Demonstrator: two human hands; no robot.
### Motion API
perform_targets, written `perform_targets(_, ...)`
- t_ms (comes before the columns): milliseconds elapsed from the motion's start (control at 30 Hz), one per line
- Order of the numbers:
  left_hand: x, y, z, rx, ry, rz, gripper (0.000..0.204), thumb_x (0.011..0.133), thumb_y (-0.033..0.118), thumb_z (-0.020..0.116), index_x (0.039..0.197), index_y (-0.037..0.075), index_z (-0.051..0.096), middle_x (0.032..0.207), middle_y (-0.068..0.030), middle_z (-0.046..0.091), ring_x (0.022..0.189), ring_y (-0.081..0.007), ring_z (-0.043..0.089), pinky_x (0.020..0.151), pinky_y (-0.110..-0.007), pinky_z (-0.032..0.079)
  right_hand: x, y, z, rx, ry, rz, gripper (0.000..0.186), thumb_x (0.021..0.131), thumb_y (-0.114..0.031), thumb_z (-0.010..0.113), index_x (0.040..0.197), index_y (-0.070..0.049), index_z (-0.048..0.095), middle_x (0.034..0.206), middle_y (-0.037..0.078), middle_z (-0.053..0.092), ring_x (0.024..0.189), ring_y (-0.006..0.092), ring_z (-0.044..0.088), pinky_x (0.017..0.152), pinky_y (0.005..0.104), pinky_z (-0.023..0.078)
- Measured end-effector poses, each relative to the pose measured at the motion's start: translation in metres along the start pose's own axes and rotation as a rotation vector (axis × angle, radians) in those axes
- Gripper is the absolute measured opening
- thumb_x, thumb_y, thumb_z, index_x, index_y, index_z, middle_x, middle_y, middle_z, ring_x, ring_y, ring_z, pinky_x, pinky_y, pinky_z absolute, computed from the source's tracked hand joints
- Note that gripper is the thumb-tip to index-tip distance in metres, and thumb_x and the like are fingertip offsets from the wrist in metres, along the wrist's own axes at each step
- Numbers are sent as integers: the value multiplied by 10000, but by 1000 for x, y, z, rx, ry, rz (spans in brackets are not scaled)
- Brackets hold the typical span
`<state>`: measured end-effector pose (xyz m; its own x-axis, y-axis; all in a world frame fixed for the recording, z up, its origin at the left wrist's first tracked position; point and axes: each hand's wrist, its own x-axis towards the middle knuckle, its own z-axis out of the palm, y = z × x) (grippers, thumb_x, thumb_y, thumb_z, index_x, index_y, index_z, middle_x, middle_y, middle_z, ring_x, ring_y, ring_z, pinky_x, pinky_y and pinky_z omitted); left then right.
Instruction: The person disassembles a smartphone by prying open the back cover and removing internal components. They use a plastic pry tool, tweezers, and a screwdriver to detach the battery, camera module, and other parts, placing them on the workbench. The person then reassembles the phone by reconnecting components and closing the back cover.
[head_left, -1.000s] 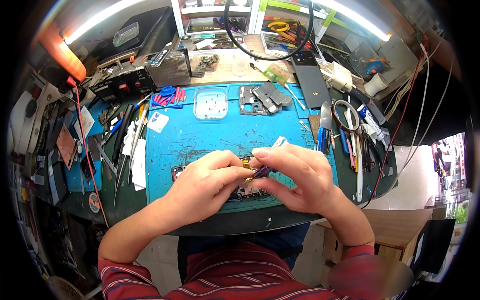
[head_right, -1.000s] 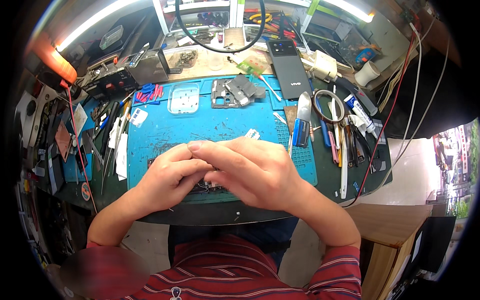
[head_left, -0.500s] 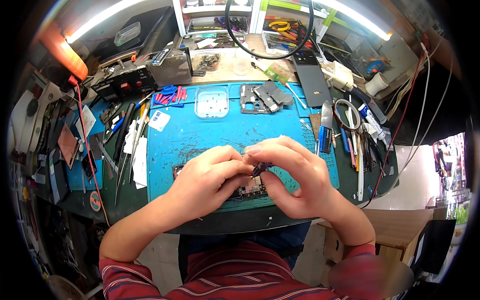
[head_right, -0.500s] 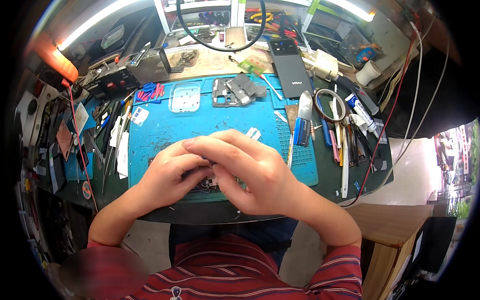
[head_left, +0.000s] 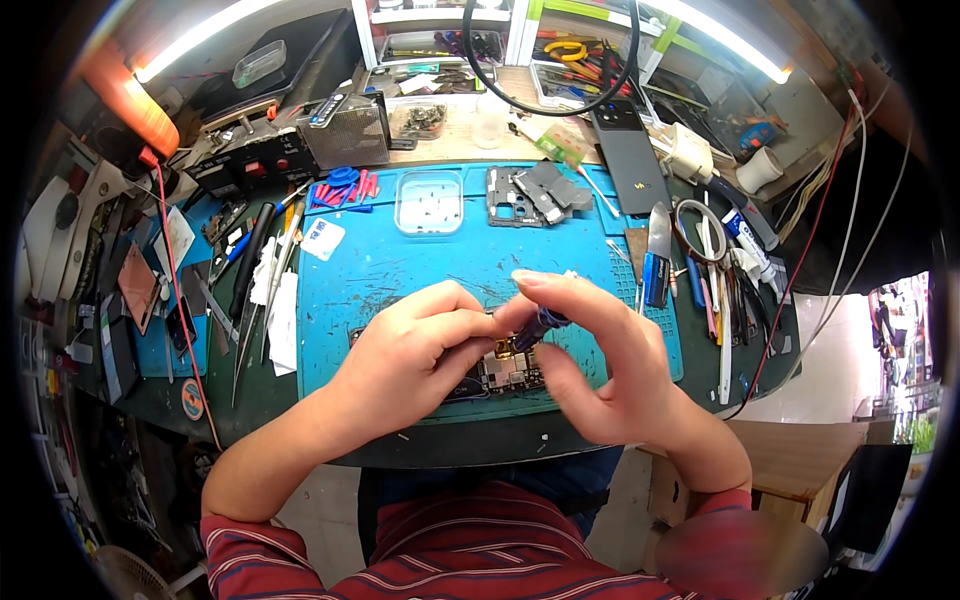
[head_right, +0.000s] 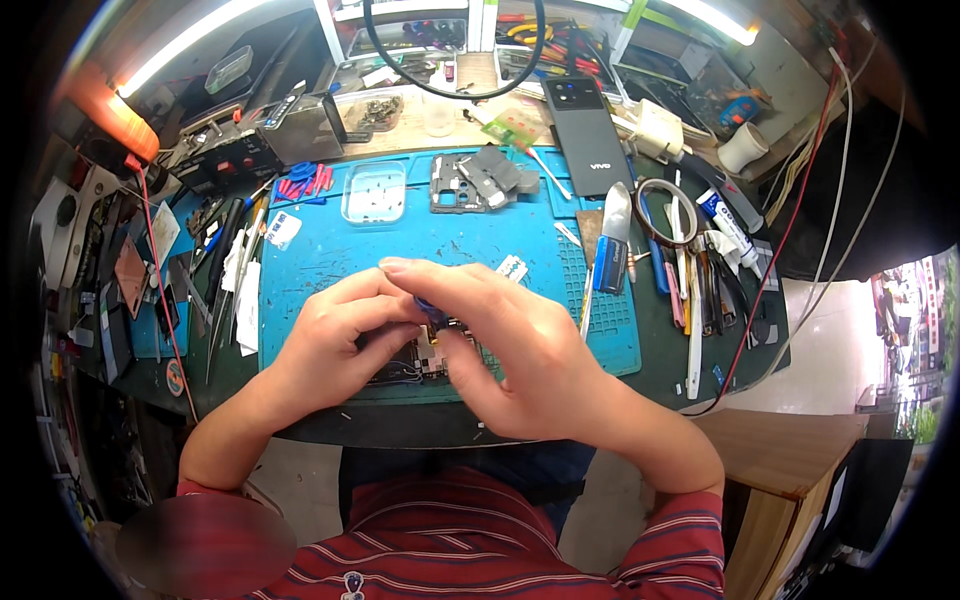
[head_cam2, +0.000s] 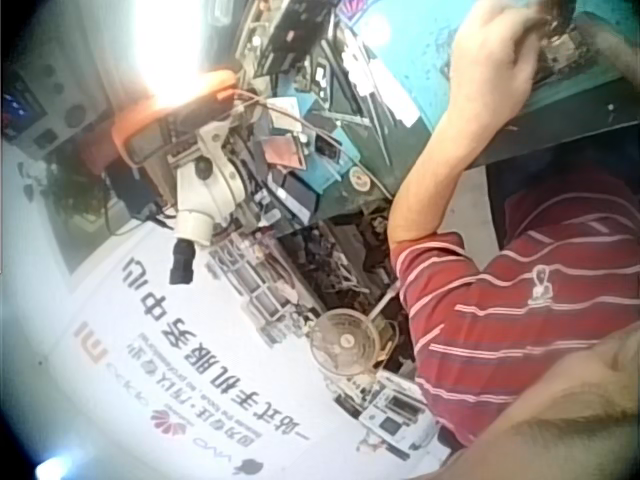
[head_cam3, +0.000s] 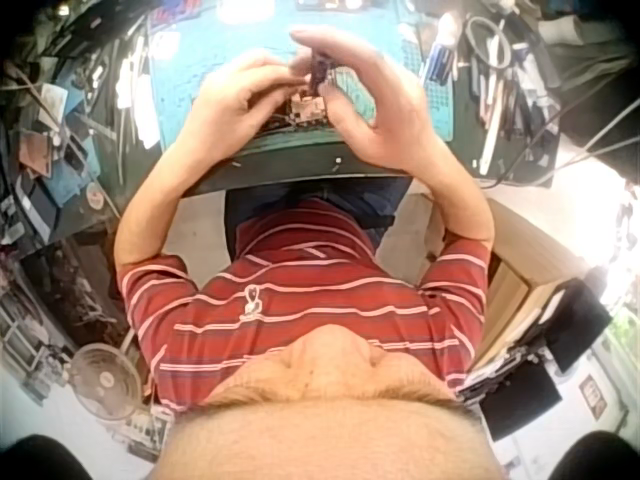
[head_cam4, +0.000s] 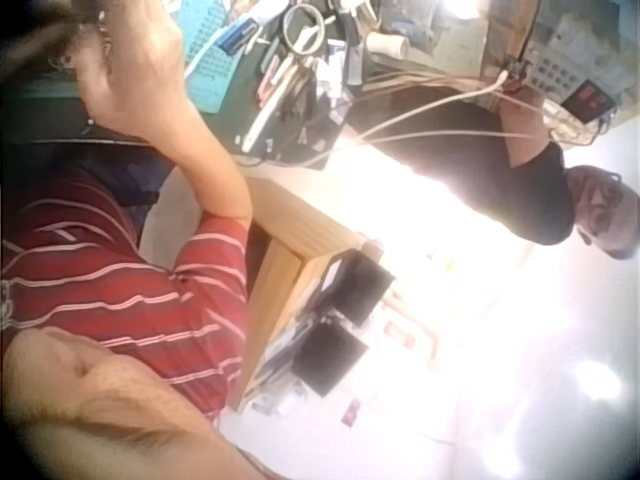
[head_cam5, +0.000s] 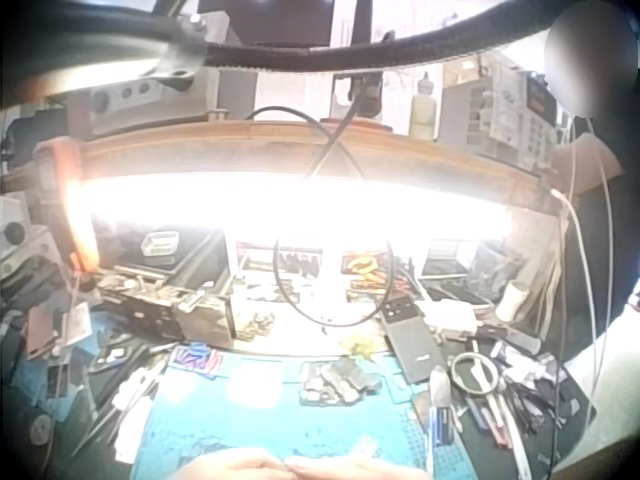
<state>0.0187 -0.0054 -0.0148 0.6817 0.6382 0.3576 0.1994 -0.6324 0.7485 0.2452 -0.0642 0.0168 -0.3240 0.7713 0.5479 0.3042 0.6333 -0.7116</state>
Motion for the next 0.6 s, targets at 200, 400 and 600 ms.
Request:
perform_targets(200,0,-1,-2,-12,21,5,195,915,2,747,1105,47,749,1004,-100,677,903,-307,692,768,-385,563,1,4,0,-76,-29,-14,618,872,143,660,1466,-8,587,1347,195,678,1017,328,719,853,419,604)
perform_targets(400,0,0,-2,0,6,0,202,919,5,742,1114,54,752,1012,-100,678,912,-306,697,777,-386,566,-3,2,-1,-181,-7,-51,650,860,156,667,1482,3,557,1389,207,659,1053,353,719,864,417,602)
perform_targets(600,1,4,-4,1,1,-27,193,893,-32,763,1076,28,760,1006,-92,701,918,-261,704,783,-361,569,-3,4,0,-179,-15,-50,669,870,135,694,1503,16,514,1396,222,653,1020,358,712,844,422,597)
